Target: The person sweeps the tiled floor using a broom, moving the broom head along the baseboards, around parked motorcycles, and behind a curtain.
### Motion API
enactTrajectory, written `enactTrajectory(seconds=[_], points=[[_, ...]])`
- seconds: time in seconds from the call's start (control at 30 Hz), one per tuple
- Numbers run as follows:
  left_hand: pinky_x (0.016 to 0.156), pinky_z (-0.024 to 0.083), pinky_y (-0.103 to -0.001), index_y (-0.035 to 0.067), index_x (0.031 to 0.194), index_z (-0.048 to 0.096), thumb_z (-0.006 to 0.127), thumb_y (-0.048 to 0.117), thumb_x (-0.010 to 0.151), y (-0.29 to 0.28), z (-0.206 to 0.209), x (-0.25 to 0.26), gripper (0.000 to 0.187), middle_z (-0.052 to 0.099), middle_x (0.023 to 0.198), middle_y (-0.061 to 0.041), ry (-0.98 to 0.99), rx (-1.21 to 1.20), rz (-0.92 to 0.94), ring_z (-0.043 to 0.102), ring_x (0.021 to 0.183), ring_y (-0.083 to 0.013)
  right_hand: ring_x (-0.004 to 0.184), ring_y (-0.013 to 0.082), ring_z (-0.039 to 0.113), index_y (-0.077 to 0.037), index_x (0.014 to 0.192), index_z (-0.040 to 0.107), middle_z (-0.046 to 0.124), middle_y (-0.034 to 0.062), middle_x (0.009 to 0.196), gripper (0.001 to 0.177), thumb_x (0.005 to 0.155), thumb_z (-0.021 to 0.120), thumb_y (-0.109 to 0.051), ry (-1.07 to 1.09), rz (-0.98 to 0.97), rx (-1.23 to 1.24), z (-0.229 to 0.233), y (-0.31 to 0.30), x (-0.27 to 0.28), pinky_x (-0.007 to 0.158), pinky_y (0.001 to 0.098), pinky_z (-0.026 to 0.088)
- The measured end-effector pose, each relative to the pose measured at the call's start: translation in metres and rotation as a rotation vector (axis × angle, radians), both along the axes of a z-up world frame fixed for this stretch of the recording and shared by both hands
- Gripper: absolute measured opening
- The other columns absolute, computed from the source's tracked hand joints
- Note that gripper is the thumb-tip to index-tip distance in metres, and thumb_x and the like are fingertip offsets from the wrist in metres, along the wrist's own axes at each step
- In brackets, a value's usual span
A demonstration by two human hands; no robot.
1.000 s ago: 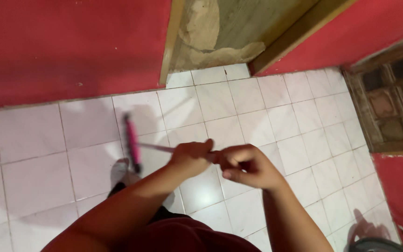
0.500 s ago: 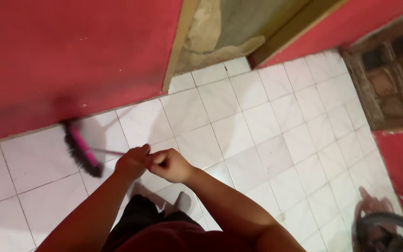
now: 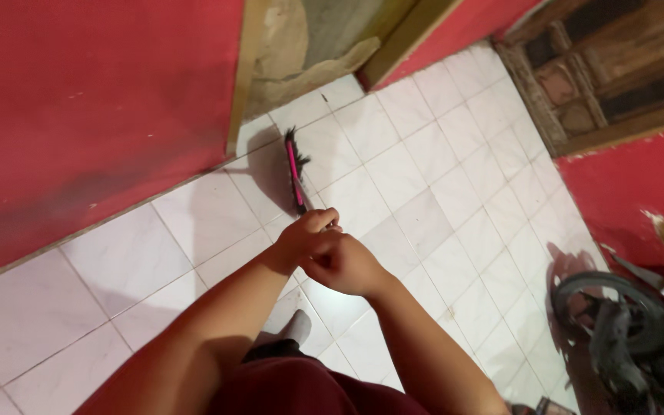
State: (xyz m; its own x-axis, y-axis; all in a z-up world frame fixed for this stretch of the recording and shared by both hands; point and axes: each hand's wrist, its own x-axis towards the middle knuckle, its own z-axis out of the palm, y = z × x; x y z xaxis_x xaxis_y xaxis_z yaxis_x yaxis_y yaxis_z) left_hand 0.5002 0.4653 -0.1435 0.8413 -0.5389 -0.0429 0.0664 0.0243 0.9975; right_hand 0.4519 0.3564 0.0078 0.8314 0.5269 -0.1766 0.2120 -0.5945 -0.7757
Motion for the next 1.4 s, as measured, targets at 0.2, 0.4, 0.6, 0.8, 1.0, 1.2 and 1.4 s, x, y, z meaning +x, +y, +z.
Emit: enactTrajectory(seconds=[0.2, 0.4, 0.6, 0.8, 1.0, 1.2, 1.4], points=[[0.077, 0.051, -0.041, 0.010, 0.101, 0.065, 0.060, 0.014, 0.089, -0.004, 0.038, -0.002, 0.013, 0.070, 0.090, -0.013, -0.559, 0.201, -0.013, 0.066, 0.092, -0.0327, 0.096, 0.0152, 0.063, 0.001, 0.103, 0.062, 0.068, 0.0064, 0.103, 0.022, 0.099, 0.064, -0.021, 0.265, -0.546, 0.730, 0.012, -0.045, -0.024, 0.086, 0.0313, 0.053], [0.097, 0.040, -0.045, 0.018, 0.104, 0.067, 0.058, 0.014, 0.088, -0.017, 0.069, -0.002, 0.018, 0.074, 0.092, -0.009, -0.609, 0.522, -0.469, 0.065, 0.102, -0.0297, 0.064, 0.0218, 0.061, -0.001, 0.103, 0.060, 0.057, 0.0136, 0.078, 0.034, 0.096, 0.063, -0.034, 1.049, -0.830, 0.518, 0.023, -0.063, -0.036, 0.055, 0.0372, 0.054], [0.105, 0.039, -0.042, 0.022, 0.118, 0.064, 0.054, 0.028, 0.101, -0.048, 0.047, 0.014, 0.021, 0.071, 0.103, -0.007, -0.574, 0.803, -0.646, 0.063, 0.111, -0.0263, 0.061, 0.0101, 0.057, 0.011, 0.111, 0.059, 0.058, 0.0054, 0.075, 0.025, 0.105, 0.053, -0.013, 1.438, -0.867, 0.871, -0.045, -0.116, -0.011, 0.051, 0.0191, 0.050], [0.105, 0.041, -0.045, 0.020, 0.119, 0.064, 0.067, 0.019, 0.089, -0.067, 0.044, 0.076, 0.030, 0.059, 0.126, -0.004, -0.713, 0.959, -0.580, 0.053, 0.124, -0.0245, 0.051, 0.0073, 0.048, 0.006, 0.102, 0.047, 0.047, -0.0001, 0.068, 0.022, 0.109, 0.039, -0.014, 1.680, -1.035, 1.241, -0.146, -0.178, 0.061, 0.041, 0.0175, 0.041], [0.093, 0.050, -0.044, 0.018, 0.106, 0.069, 0.073, 0.026, 0.087, -0.057, 0.070, 0.161, 0.021, 0.066, 0.111, -0.007, -0.603, 0.805, -0.262, 0.063, 0.109, -0.0293, 0.047, 0.0063, 0.046, 0.014, 0.106, 0.047, 0.052, 0.0065, 0.071, 0.024, 0.103, 0.048, -0.009, 1.371, -1.308, 1.025, -0.148, -0.295, 0.073, 0.037, 0.0164, 0.038], [0.085, 0.054, -0.042, 0.013, 0.102, 0.070, 0.076, 0.024, 0.086, -0.063, 0.071, 0.209, 0.021, 0.067, 0.107, -0.009, -0.512, 0.662, 0.011, 0.065, 0.101, -0.0305, 0.051, 0.0090, 0.048, 0.018, 0.098, 0.056, 0.058, 0.0120, 0.076, 0.015, 0.095, 0.057, 0.004, 1.009, -1.385, 0.600, -0.098, -0.305, 0.107, 0.045, 0.0218, 0.046], [0.083, 0.054, -0.035, 0.009, 0.100, 0.070, 0.074, 0.025, 0.092, -0.066, 0.074, 0.249, 0.018, 0.067, 0.103, -0.008, -0.310, 0.572, 0.112, 0.069, 0.092, -0.0197, 0.050, 0.0069, 0.043, 0.010, 0.099, 0.053, 0.046, 0.0037, 0.069, 0.011, 0.094, 0.058, 0.002, 1.036, -1.377, 0.791, -0.060, -0.267, 0.128, 0.036, 0.0171, 0.033]])
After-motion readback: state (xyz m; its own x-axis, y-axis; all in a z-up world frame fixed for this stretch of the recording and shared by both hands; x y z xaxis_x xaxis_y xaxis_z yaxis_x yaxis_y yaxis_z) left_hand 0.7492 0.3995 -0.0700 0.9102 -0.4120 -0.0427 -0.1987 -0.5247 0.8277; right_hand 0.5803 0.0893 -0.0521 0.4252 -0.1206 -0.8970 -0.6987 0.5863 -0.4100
